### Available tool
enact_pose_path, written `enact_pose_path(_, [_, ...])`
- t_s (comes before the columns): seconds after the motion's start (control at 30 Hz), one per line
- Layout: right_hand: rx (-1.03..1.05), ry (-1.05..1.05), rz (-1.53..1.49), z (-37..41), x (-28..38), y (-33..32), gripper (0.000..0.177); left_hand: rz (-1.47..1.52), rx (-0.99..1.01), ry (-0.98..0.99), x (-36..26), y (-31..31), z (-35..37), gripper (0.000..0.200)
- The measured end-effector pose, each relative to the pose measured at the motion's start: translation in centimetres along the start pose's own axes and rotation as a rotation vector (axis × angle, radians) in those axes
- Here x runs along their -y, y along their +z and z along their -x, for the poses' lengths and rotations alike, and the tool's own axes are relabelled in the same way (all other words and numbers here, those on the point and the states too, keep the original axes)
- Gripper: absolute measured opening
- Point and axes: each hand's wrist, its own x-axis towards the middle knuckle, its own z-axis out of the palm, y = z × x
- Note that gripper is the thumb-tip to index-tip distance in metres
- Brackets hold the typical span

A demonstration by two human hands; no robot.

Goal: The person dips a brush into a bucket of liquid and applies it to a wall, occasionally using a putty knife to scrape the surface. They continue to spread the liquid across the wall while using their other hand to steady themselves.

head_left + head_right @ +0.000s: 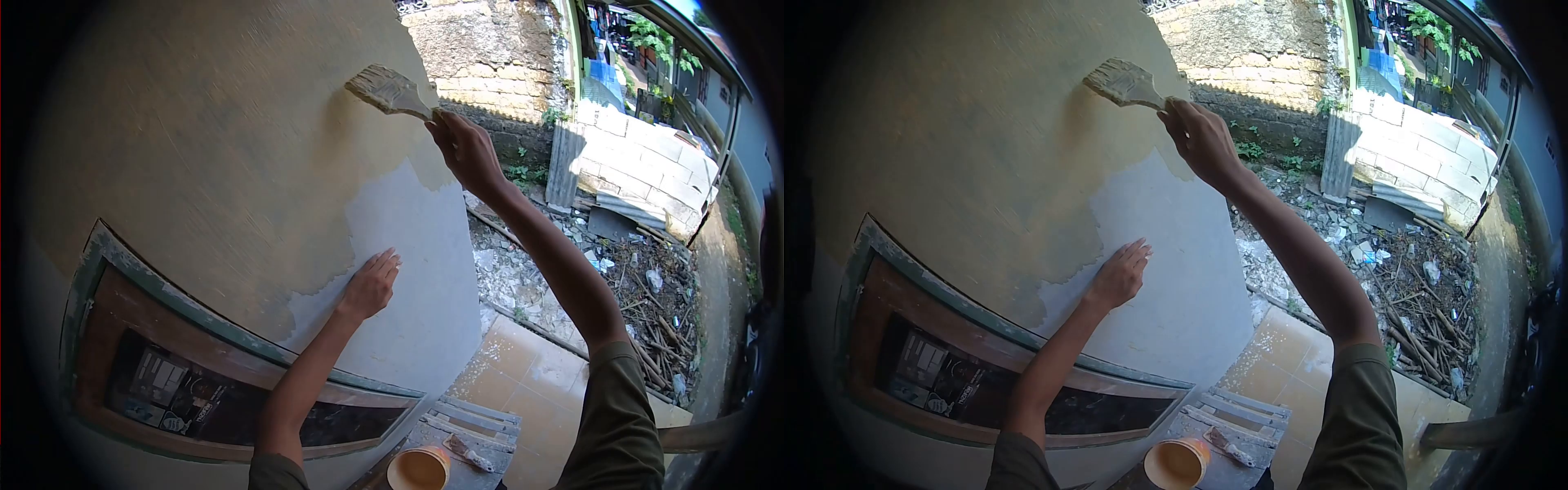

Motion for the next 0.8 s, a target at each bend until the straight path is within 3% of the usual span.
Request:
enact_pose_path(0.2, [-0.023,-0.047,-0.025,-3.4,2.0,3.1,0.016,0.053,-0.017,-0.013,-0.1,-0.3,-0.1,0.037])
enact_pose_path(0.5, [0.097,0.106,0.042,8.8,-0.2,1.5,0.013,0.078,-0.044,-0.016,-0.2,-0.8,0.0,0.033])
enact_pose_path(0.8, [-0.108,0.028,0.026,-7.2,2.7,1.4,0.017,0.106,-0.031,-0.012,-0.2,-0.6,-0.1,0.033])
